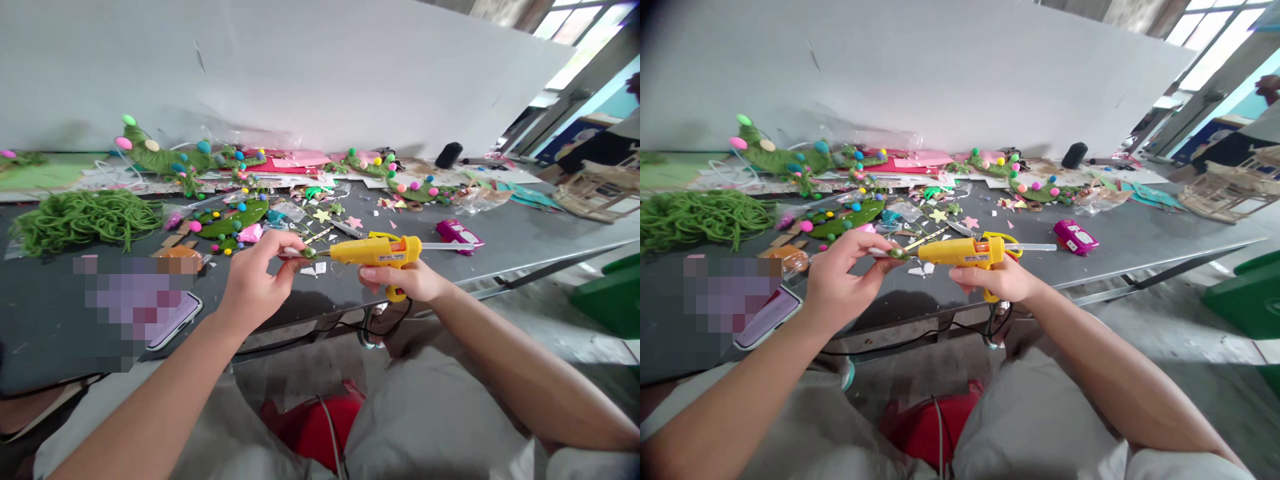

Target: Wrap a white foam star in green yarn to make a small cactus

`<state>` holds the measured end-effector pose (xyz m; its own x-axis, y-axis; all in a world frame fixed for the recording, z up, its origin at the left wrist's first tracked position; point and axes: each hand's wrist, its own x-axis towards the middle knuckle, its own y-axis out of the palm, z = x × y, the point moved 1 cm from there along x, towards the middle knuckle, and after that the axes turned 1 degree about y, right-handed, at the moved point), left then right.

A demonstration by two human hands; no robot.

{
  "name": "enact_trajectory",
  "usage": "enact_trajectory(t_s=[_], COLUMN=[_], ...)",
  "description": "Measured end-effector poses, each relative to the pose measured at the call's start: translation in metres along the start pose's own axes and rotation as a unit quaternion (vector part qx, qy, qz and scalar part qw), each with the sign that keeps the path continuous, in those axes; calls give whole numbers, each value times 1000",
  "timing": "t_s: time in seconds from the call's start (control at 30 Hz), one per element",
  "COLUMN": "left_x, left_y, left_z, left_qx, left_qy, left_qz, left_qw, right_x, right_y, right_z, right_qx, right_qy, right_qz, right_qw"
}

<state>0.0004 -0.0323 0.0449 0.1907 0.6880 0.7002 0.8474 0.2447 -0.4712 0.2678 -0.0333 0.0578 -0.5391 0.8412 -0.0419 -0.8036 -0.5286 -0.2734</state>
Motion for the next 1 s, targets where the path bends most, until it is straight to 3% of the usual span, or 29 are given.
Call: enact_trajectory(t_s=[1.0], left_x=[0], left_y=[1], left_z=[6], left_qx=[0], left_qy=[22], left_qz=[3], left_qw=[1000], right_x=[-1], right_y=[-1], right_z=[-1], right_qx=[-28], right_qy=[21], right_qz=[-2], right_qw=[999])
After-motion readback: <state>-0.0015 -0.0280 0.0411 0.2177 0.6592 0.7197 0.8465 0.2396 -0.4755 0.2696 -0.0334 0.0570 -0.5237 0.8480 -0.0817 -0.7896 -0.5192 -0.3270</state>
